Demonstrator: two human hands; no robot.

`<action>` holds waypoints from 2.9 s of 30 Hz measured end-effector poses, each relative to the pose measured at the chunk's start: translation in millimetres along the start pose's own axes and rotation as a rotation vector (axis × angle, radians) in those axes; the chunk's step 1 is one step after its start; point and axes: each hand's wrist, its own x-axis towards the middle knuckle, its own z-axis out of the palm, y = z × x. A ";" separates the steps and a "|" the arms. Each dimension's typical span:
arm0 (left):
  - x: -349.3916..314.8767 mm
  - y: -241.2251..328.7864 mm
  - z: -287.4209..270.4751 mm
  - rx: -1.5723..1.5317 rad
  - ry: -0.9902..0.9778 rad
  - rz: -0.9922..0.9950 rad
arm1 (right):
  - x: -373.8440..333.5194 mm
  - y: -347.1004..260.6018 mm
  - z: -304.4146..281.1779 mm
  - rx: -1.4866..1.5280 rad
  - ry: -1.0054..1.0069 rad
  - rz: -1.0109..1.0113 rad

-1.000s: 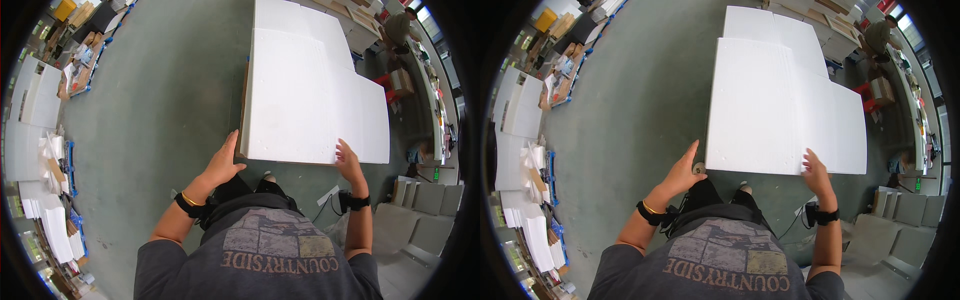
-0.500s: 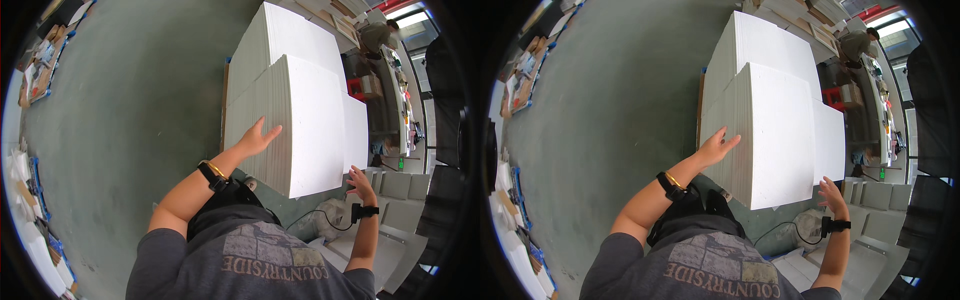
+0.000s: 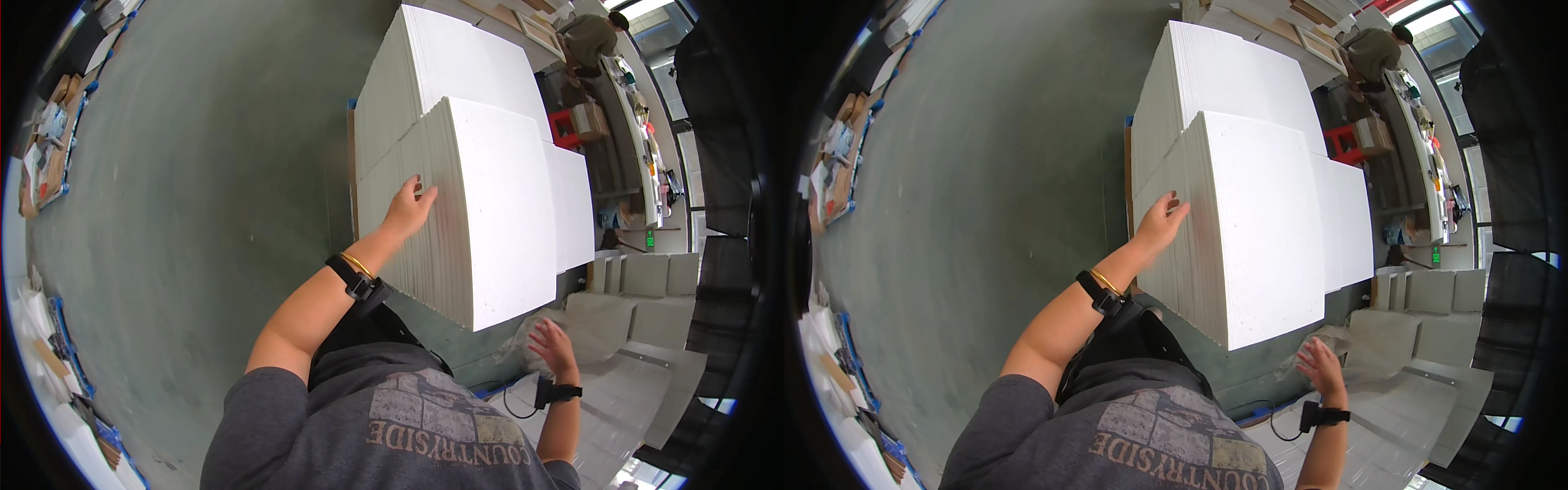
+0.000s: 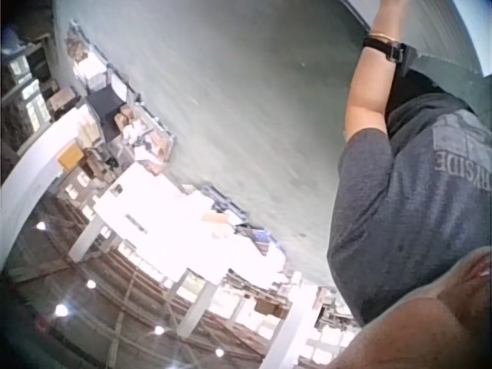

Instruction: Stacking white rectangular panels on a pallet in a manufacturing facility.

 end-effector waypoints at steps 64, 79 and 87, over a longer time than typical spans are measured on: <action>257.4 103.6 6.7 0.591 -0.942 -0.140 | 4.8 31.0 165.3 1.059 0.454 0.189; 247.5 121.1 19.6 0.538 -0.857 -0.437 | -2.3 59.9 167.1 1.076 0.564 0.201; 241.8 129.4 18.2 0.500 -0.827 -0.491 | -7.5 70.9 176.2 1.037 0.509 0.127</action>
